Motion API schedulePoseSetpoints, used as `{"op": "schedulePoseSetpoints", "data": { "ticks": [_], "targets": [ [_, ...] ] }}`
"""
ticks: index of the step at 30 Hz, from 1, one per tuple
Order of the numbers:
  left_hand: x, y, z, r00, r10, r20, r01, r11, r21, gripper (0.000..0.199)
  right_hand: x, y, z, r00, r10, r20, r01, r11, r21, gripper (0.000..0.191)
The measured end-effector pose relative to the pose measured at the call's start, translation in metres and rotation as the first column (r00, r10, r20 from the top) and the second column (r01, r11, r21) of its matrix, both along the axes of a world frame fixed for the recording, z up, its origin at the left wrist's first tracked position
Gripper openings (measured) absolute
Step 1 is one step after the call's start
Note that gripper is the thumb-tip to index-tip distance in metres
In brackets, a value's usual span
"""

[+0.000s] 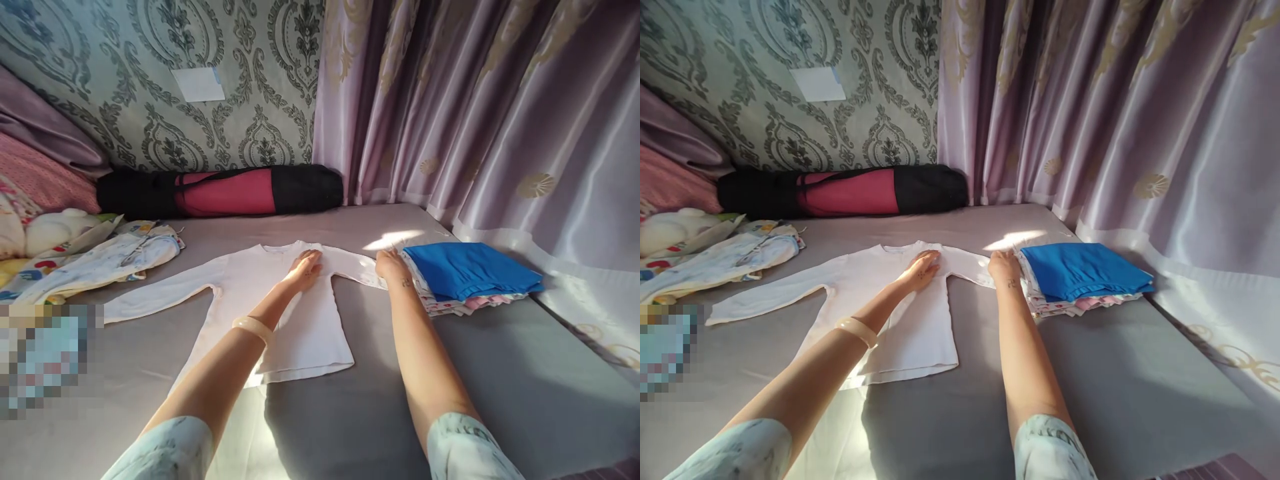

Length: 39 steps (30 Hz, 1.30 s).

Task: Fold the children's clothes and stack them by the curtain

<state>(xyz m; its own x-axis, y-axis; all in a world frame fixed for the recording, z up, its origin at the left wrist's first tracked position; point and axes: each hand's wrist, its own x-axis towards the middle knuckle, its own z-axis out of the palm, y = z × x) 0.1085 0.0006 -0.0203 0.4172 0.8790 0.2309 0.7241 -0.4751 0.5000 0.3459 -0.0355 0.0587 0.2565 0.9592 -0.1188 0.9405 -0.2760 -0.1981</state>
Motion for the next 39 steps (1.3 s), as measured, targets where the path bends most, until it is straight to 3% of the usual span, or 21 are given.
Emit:
{"op": "schedulePoseSetpoints", "data": {
  "ticks": [3,5,10,13,16,19,22,25,31,36,39],
  "targets": [
    [0.005,0.007,0.000,0.997,-0.025,-0.066,0.022,0.999,-0.046,0.050,0.005,-0.001,0.008,0.997,-0.043,0.056,0.046,0.997,-0.057,0.047],
    [0.006,0.008,0.003,0.992,-0.034,-0.123,0.022,0.996,-0.091,0.053,0.012,-0.001,0.013,1.000,-0.015,0.018,0.016,0.999,-0.028,0.045],
    [0.005,0.002,0.014,0.968,-0.052,-0.245,-0.003,0.976,-0.217,0.065,0.039,0.003,0.013,0.948,0.034,-0.316,0.001,0.994,0.110,0.032],
    [0.005,-0.001,0.020,0.955,-0.074,-0.289,-0.003,0.966,-0.258,0.077,0.050,0.006,0.010,0.818,0.060,-0.572,0.064,0.979,0.195,0.028],
    [0.007,-0.002,0.022,0.940,-0.087,-0.329,-0.007,0.962,-0.274,0.086,0.055,0.003,0.013,0.604,0.036,-0.796,0.209,0.957,0.202,0.023],
    [0.010,0.000,0.025,0.928,-0.086,-0.363,-0.009,0.967,-0.254,0.090,0.052,-0.002,0.020,0.393,-0.006,-0.919,0.323,0.937,0.132,0.019],
    [0.012,0.003,0.028,0.918,-0.076,-0.390,-0.016,0.974,-0.228,0.095,0.046,-0.003,0.025,0.246,-0.021,-0.969,0.390,0.917,0.079,0.016],
    [0.014,0.008,0.033,0.913,-0.070,-0.402,-0.019,0.977,-0.214,0.100,0.041,-0.002,0.028,0.179,-0.020,-0.984,0.398,0.916,0.054,0.014],
    [0.021,0.023,0.045,0.906,-0.083,-0.414,-0.016,0.973,-0.228,0.104,0.026,-0.001,0.035,0.188,0.073,-0.979,0.278,0.952,0.125,0.018],
    [0.034,0.025,0.059,0.860,-0.077,-0.505,-0.061,0.966,-0.251,0.102,-0.005,0.002,0.038,-0.006,0.138,-0.990,0.139,0.981,0.135,0.023],
    [0.036,0.021,0.066,0.861,-0.068,-0.503,-0.086,0.957,-0.277,0.104,-0.023,0.003,0.037,-0.076,0.131,-0.988,0.128,0.984,0.121,0.025]
  ]
}}
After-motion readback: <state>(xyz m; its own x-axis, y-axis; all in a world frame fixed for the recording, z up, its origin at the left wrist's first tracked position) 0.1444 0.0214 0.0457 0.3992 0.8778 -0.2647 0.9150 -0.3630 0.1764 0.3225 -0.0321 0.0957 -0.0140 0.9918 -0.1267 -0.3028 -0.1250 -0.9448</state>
